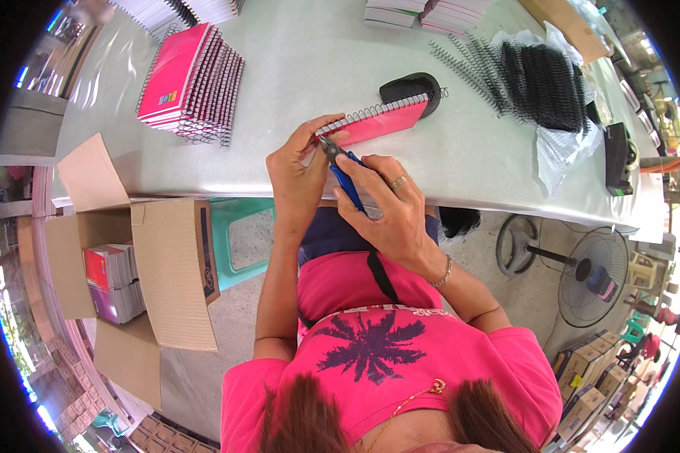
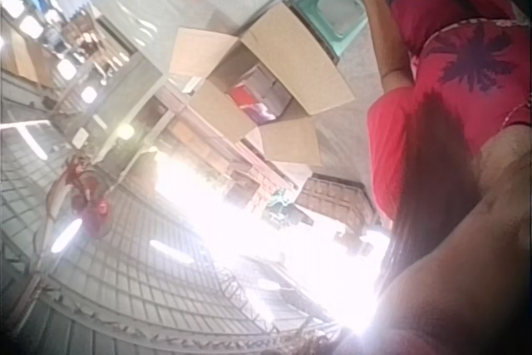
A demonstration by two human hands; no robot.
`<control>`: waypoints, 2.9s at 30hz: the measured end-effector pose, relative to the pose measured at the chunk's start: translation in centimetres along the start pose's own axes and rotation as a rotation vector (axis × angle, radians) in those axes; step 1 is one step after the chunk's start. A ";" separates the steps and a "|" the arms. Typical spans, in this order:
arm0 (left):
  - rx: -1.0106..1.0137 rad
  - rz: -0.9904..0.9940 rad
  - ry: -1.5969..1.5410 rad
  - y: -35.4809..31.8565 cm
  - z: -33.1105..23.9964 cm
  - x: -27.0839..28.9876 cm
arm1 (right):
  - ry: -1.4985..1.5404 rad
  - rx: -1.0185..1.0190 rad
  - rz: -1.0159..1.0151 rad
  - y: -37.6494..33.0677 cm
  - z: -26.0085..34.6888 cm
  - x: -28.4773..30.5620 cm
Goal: The person assembles spiral notebooks by threading a plastic coil through the pre-punched holes of a paper stack, using a handheld tool to crimp the ends of the coil, and placing the finished notebook onto a stack.
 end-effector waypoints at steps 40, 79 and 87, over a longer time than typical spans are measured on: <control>-0.036 0.267 1.025 17.6 -9.7 16.9 | -0.350 -0.374 -0.112 -0.2 -13.2 12.7; -0.319 0.631 0.797 14.5 -12.7 -1.5 | 0.283 -0.345 -0.339 18.7 -22.6 25.6; -0.243 0.669 0.753 13.7 -10.2 -2.1 | 0.187 -0.525 -0.102 20.7 -24.3 24.6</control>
Point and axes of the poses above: each hand's wrist, its own y-axis towards the middle knuckle, its own x-axis out of the back of the hand, z = x × y, the point moved 10 cm from there along y, towards the middle knuckle, and after that the axes turned 14 degrees about z, right-handed, at the moved point
